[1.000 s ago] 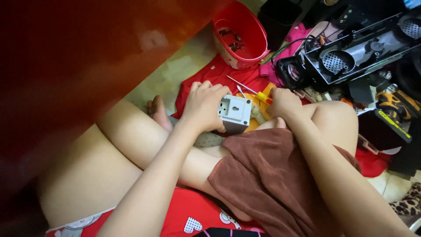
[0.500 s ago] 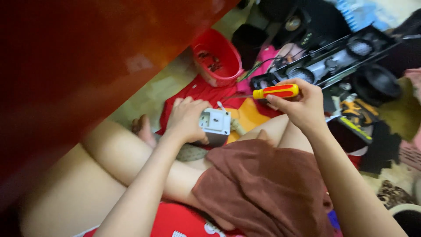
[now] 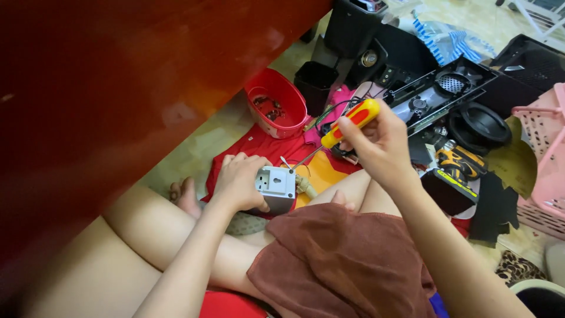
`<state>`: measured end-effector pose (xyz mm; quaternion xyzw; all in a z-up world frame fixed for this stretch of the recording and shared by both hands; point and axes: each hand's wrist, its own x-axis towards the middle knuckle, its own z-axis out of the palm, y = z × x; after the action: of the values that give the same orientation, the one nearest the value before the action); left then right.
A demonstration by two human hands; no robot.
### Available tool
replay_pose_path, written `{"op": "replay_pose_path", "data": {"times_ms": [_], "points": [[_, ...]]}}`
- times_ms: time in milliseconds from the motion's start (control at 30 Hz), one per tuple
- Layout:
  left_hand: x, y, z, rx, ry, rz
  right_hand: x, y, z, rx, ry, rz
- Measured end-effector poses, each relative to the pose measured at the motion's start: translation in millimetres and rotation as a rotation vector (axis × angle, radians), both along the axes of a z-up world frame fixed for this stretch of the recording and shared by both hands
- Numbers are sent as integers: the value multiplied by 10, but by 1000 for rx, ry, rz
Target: Disassembling a small plastic electronic box using a screwdriver to access internal components.
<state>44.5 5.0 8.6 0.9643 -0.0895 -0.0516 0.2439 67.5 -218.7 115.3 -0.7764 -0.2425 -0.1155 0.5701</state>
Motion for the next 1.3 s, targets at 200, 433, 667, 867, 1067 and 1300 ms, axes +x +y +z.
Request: {"op": "replay_pose_path", "data": {"times_ms": [200, 433, 667, 867, 1067, 1300], "points": [[-43, -11, 112, 5, 31, 5, -6, 169, -97, -135, -52, 29], [-46, -9, 121, 16, 38, 8, 33, 322, -334, -210, -78, 122], [-20, -16, 104, 13, 31, 6, 56, 234, -315, -235, -28, 173], [-21, -21, 75, 14, 18, 9, 87, 192, -203, -301, 42, 208], [-10, -28, 73, 3, 17, 17, 52, 352, -73, -420, 5, 77], [-29, -14, 84, -4, 22, 18, 78, 341, 150, -378, -4, 91]]}}
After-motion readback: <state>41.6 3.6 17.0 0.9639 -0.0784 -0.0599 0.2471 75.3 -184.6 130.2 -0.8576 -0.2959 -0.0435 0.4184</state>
